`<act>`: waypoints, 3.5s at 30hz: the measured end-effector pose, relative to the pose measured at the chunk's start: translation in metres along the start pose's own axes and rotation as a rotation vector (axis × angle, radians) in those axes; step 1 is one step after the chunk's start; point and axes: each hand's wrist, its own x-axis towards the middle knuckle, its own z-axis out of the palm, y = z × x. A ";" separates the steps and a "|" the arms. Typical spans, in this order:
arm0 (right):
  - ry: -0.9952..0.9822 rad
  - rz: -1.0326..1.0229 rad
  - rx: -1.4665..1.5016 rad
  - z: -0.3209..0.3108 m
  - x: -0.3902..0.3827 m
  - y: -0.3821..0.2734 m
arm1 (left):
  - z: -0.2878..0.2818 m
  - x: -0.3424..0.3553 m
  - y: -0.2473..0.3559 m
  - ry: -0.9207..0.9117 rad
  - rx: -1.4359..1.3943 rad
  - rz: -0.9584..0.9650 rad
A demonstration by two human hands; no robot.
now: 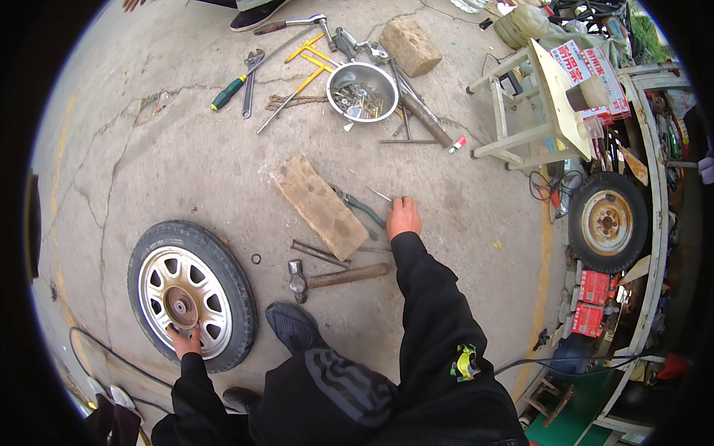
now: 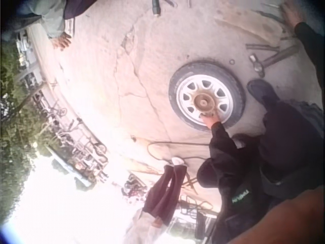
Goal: The person uses a hammer and metal rod to tap and remove a bearing from a small wheel hub, then installs the wheel onto a three-wheeled vehicle. The person repeatedly strikes the hub, removes the bearing, and finally mounts the wheel to the vehicle axle.
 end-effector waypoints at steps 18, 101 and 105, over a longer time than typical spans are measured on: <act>-0.060 0.430 0.214 -0.009 0.221 -0.016 | -0.042 0.030 -0.014 -0.317 0.044 -0.073; 0.541 0.754 0.129 -0.025 0.010 0.125 | -0.104 0.084 -0.010 -0.039 0.145 0.436; 0.324 0.021 -0.131 -0.053 0.012 0.065 | -0.170 0.177 -0.018 0.090 0.132 0.166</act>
